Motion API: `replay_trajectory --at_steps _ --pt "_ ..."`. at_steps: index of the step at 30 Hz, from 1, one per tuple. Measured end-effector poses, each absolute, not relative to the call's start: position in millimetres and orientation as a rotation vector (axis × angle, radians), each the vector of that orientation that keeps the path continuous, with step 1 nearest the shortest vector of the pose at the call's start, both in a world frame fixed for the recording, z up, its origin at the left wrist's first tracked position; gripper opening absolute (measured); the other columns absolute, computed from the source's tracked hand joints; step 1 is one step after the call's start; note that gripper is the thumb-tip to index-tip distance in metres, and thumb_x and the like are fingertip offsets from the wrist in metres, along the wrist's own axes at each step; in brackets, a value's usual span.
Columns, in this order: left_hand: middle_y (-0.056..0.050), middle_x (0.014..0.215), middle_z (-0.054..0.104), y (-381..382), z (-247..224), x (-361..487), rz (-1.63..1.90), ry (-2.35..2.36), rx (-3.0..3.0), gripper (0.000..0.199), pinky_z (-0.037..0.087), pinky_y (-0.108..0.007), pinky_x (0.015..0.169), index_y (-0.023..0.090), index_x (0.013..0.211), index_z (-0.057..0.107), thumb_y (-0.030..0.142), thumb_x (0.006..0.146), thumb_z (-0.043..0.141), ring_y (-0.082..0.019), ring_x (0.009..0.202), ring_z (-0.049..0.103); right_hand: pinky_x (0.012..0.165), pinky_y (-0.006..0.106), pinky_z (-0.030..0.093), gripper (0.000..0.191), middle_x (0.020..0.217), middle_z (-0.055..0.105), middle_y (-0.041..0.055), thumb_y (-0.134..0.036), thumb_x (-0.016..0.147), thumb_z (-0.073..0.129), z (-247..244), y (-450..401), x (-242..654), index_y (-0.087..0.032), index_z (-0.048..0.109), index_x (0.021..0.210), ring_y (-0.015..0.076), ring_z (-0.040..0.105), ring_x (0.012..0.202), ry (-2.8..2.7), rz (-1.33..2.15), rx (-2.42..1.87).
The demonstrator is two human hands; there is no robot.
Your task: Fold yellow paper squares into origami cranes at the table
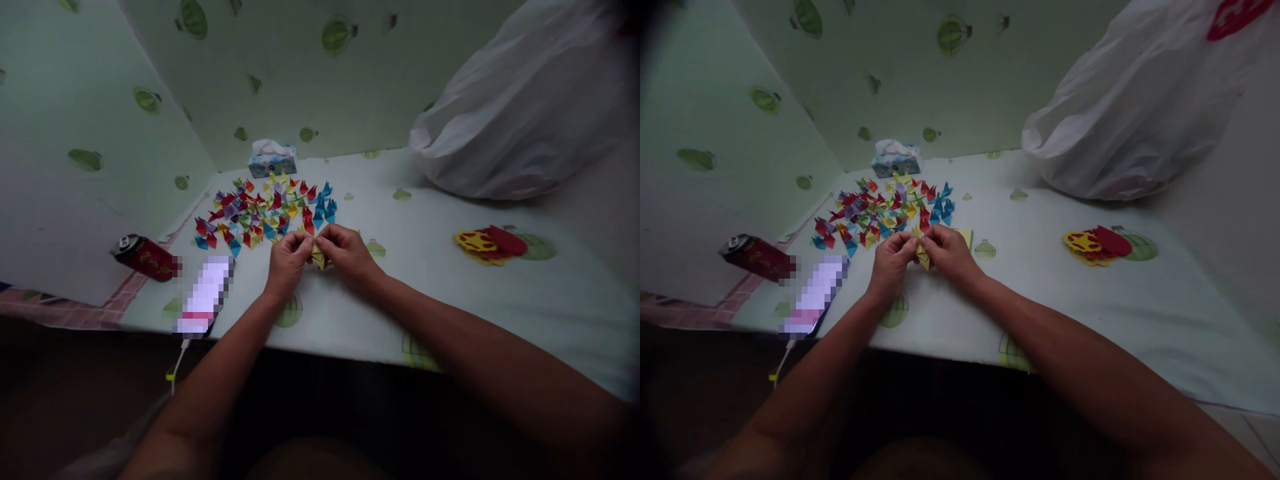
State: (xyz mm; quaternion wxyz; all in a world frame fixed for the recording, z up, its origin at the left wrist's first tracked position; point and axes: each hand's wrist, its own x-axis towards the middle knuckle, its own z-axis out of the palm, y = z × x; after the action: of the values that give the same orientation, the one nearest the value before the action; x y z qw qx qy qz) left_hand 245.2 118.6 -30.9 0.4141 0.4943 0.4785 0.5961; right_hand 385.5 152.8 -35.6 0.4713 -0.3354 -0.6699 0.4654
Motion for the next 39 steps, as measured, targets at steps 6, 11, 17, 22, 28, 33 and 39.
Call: replay_trajectory --at_steps 6,11,17,22,28,33,39 --pt "0.002 0.066 0.061 116.8 -29.9 246.6 1.492 1.193 1.261 0.028 0.048 -0.022 0.058 0.015 0.077 0.064 0.042 0.08 0.073 -0.009 0.058 0.057 0.059 0.029 0.042 0.022 0.068 0.057 0.0007 -0.038 0.084 0.06 -35.5 150.4 385.3 -0.021 0.052 0.072 0.0146 0.05 0.064 -1.588 1.117 -0.859" --pt "0.003 0.063 0.059 116.4 -27.5 245.4 1.475 1.241 1.307 0.028 0.045 -0.02 0.054 0.016 0.073 0.062 0.04 0.079 0.075 -0.008 0.055 0.053 0.058 0.029 0.043 0.027 0.067 0.057 -0.0003 -0.043 0.083 0.064 -35.0 152.5 388.3 -0.021 0.053 0.073 0.0139 0.052 0.061 -1.563 1.305 -0.79" --pt "0.002 0.067 0.062 114.5 -26.7 246.5 1.453 1.164 1.268 0.025 0.048 -0.021 0.058 0.015 0.077 0.064 0.037 0.079 0.074 -0.008 0.058 0.057 0.058 0.028 0.041 0.026 0.067 0.056 -0.0008 -0.041 0.082 0.065 -33.2 152.3 389.3 -0.02 0.055 0.072 0.0131 0.05 0.061 -1.547 1.265 -0.828" --pt "0.002 0.067 0.062 116.2 -28.3 246.1 1.44 1.109 1.176 0.025 0.046 -0.021 0.056 0.015 0.077 0.064 0.037 0.074 0.077 -0.008 0.056 0.056 0.058 0.028 0.04 0.027 0.067 0.056 -0.0004 -0.043 0.083 0.065 -35.3 153.6 388.3 -0.02 0.055 0.072 0.0137 0.049 0.062 -1.567 1.169 -0.85" --pt "0.002 0.065 0.061 116.2 -25.8 244.5 1.401 1.159 1.235 0.026 0.044 -0.021 0.056 0.015 0.074 0.065 0.037 0.072 0.078 -0.007 0.056 0.053 0.057 0.028 0.04 0.035 0.065 0.055 -0.001 -0.051 0.082 0.067 -33.4 158.1 392.1 -0.02 0.054 0.072 0.0133 0.05 0.06 -1.58 1.355 -0.77" --pt "0.003 0.064 0.061 114.2 -24.6 245.7 1.358 1.157 1.171 0.027 0.046 -0.022 0.057 0.015 0.077 0.067 0.039 0.074 0.078 -0.008 0.055 0.054 0.057 0.027 0.038 0.029 0.065 0.054 -0.001 -0.045 0.083 0.064 -29.1 155.5 392.9 -0.02 0.055 0.072 0.0131 0.047 0.062 -1.575 1.215 -0.815" --pt "0.002 0.06 0.061 115.2 -25.1 245.0 1.314 1.126 1.254 0.028 0.044 -0.022 0.058 0.015 0.073 0.067 0.04 0.074 0.079 -0.008 0.055 0.053 0.057 0.027 0.037 0.028 0.065 0.052 -0.0009 -0.043 0.085 0.062 -28.5 153.2 392.6 -0.022 0.05 0.07 0.0134 0.046 0.062 -1.551 1.146 -0.856"
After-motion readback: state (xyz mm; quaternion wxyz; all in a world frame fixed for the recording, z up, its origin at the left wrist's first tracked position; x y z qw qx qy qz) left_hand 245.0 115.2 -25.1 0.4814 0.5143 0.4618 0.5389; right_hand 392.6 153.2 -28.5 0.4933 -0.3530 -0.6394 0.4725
